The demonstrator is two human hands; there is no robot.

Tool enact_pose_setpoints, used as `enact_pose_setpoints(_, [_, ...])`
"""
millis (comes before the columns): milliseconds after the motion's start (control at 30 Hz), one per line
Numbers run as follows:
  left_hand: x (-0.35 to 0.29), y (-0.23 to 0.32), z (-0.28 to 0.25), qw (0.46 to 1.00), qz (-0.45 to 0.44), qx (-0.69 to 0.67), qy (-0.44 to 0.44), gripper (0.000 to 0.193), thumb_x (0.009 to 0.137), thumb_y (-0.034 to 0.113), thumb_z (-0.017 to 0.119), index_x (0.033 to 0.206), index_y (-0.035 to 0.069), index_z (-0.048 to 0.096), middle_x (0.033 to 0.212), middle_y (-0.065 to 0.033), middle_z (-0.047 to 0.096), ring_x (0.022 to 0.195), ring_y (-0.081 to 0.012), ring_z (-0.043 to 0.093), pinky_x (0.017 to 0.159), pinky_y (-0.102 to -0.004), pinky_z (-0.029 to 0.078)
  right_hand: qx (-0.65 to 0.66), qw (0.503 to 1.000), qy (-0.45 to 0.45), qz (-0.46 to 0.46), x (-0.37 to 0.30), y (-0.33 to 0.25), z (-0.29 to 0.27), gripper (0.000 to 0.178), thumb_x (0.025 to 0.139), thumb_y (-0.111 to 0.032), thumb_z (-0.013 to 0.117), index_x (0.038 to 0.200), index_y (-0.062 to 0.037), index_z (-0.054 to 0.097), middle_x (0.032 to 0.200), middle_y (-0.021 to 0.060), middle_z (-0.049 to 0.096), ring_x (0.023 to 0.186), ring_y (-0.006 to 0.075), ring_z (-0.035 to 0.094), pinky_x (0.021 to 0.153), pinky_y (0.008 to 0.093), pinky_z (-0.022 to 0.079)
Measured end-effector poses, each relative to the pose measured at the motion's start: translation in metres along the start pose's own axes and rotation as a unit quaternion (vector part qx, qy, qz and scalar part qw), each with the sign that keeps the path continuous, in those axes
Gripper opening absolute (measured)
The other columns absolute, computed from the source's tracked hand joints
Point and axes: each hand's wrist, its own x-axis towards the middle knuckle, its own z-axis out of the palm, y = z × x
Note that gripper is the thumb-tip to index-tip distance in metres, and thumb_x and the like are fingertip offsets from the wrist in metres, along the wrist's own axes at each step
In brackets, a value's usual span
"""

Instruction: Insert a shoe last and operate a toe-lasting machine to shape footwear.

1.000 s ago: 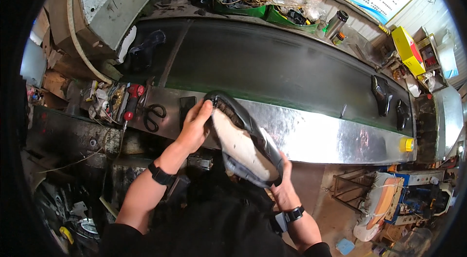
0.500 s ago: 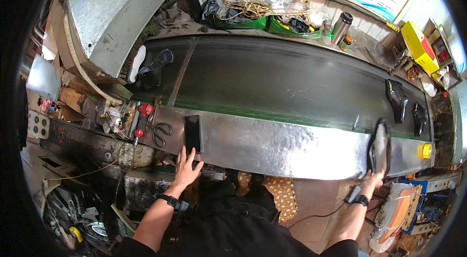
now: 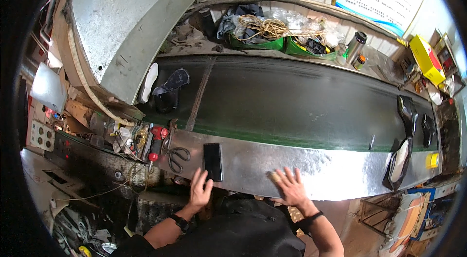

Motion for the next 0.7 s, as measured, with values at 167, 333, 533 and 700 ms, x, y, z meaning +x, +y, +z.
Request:
enact_pose_setpoints(167, [0.151, -0.046, -0.069, 0.991, 0.021, 0.002, 0.135, 0.075, 0.091, 0.016, 0.069, 0.155, 0.000, 0.032, 0.151, -0.0268, 0.045, 0.141, -0.0431, 0.042, 0.117, -0.0497, 0.033, 0.087, 0.992, 0.071, 0.064, -0.038, 0.035, -0.047, 0.084, 0.085, -0.047, 0.077, 0.153, -0.0107, 0.044, 0.140, 0.0197, 0.059, 0.132, 0.0406, 0.053, 0.114, 0.0519, 0.037])
enact_pose_setpoints(333, [0.335, -0.072, -0.146, 0.919, -0.024, 0.388, 0.061, 0.085, 0.079, 0.019, 0.081, 0.152, 0.007, 0.041, 0.155, -0.0217, 0.043, 0.146, -0.0402, 0.036, 0.119, -0.0500, 0.032, 0.227, 0.938, 0.182, 0.186, 0.060, 0.018, -0.085, 0.069, 0.090, -0.014, 0.075, 0.152, -0.0114, 0.046, 0.102, 0.0174, 0.076, 0.093, 0.0320, 0.075, 0.083, 0.0394, 0.060])
enact_pose_setpoints(533, [0.463, -0.086, -0.146, 0.982, -0.025, -0.050, -0.179, 0.039, 0.088, 0.030, 0.077, 0.108, -0.003, 0.074, 0.101, -0.0194, 0.076, 0.098, -0.0323, 0.073, 0.090, -0.0409, 0.054, 0.724, 0.639, 0.095, 0.241, 0.222, -0.041, -0.085, 0.111, 0.093, -0.027, 0.078, 0.164, -0.0271, -0.008, 0.147, 0.0215, 0.053, 0.130, 0.0261, 0.056, 0.108, 0.0424, 0.047])
enact_pose_setpoints(700, [0.491, -0.225, -0.172, 0.946, -0.175, 0.257, 0.093, 0.087, 0.084, 0.028, 0.080, 0.154, 0.001, 0.036, 0.155, -0.0264, 0.043, 0.143, -0.0395, 0.042, 0.119, -0.0455, 0.034, 0.788, 0.460, 0.187, 0.365, 0.261, -0.061, -0.070, 0.100, 0.093, -0.005, 0.074, 0.165, -0.0250, 0.007, 0.149, 0.0183, 0.047, 0.129, 0.0242, 0.055, 0.103, 0.0486, 0.052])
